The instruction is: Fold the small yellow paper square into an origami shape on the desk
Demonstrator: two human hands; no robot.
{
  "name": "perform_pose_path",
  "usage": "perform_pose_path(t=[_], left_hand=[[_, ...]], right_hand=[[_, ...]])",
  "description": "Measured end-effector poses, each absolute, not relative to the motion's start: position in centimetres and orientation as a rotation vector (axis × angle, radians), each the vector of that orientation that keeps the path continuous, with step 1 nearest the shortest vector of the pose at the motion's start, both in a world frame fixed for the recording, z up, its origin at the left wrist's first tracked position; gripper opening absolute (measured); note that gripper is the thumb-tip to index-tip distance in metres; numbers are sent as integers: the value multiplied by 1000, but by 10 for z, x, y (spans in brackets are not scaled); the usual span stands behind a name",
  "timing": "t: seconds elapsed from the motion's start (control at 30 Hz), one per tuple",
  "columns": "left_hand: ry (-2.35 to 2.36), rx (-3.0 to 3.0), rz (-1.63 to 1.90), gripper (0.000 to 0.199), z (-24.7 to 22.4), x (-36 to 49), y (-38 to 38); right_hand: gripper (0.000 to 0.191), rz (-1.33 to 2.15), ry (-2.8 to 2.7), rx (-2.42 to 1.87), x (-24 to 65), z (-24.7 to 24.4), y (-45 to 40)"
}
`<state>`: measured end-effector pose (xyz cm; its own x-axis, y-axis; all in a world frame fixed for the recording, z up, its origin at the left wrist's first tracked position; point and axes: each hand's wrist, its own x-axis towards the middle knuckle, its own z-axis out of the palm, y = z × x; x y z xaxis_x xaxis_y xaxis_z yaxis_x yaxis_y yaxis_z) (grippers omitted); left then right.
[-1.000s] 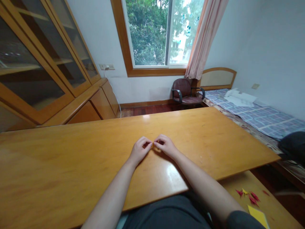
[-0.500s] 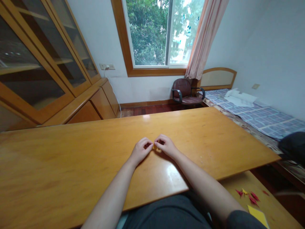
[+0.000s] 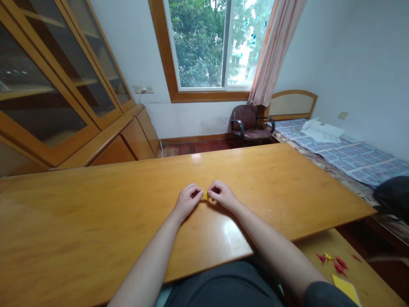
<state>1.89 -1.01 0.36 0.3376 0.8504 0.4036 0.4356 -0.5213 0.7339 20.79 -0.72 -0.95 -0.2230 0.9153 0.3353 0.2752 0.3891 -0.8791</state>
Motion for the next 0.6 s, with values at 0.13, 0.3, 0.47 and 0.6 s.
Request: perform_pose_path(t=[0.13, 0.3, 0.47, 0.6], left_hand=[[1152, 2015, 1147, 19, 1, 15, -6], [1210, 1889, 1266, 22, -2, 10, -3], [1155, 1959, 1151, 20, -3, 14, -4], [1135, 2038, 1084, 19, -1, 19, -6]], right_hand=[[9, 949, -1642, -1070, 209, -14, -4], [12, 954, -1524, -1092, 210, -17, -1], [16, 867, -1548, -1088, 211, -12, -3], [14, 834, -1729, -1048, 210, -8, -5]])
